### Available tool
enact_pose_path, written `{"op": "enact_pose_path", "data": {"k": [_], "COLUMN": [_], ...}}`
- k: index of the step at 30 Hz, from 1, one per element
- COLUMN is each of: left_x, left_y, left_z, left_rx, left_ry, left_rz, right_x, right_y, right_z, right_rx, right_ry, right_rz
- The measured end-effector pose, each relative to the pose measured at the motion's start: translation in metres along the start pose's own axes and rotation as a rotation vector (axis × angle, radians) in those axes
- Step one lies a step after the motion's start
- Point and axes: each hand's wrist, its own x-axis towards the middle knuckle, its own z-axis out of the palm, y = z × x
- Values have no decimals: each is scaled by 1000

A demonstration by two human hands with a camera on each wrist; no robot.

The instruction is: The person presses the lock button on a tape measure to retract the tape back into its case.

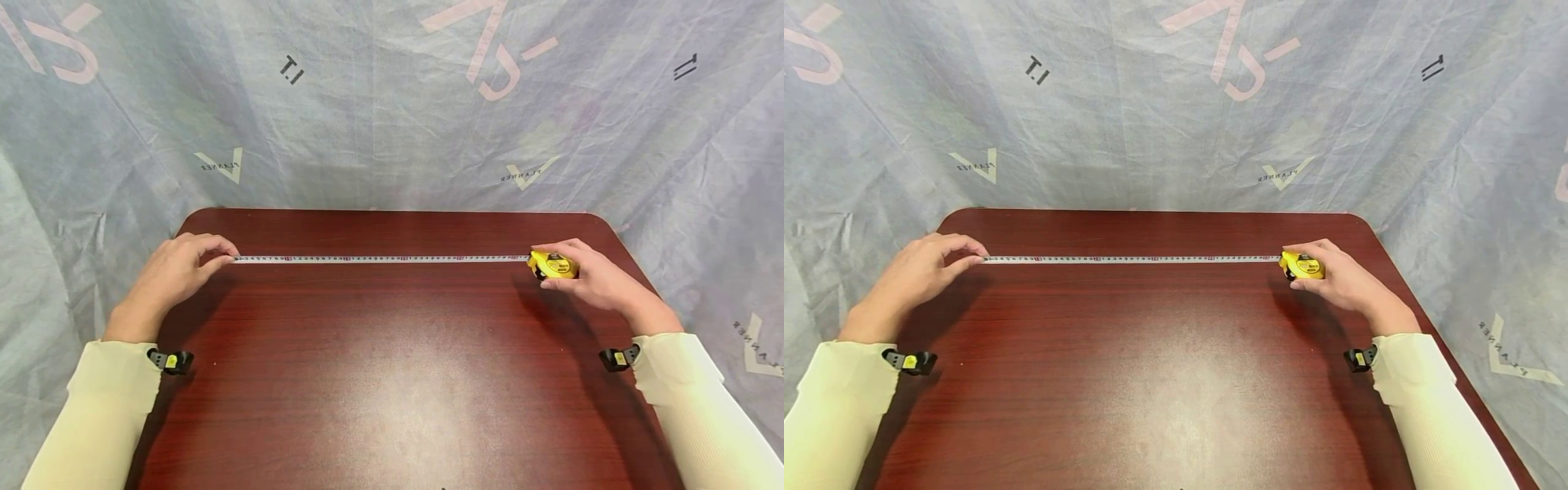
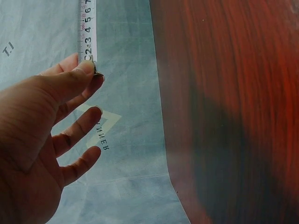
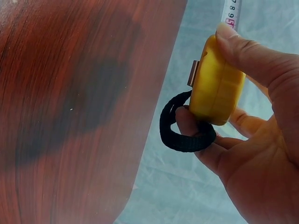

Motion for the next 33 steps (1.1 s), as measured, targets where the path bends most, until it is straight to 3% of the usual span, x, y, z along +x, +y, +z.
{"op": "enact_pose_path", "data": {"k": [33], "left_x": [5], "left_y": [1], "left_z": [7], "left_rx": [-10], "left_ry": [-3], "left_rz": [54], "right_x": [7], "right_y": [-9], "right_z": [8], "right_rx": [18], "right_ry": [-5], "right_rz": [-7]}}
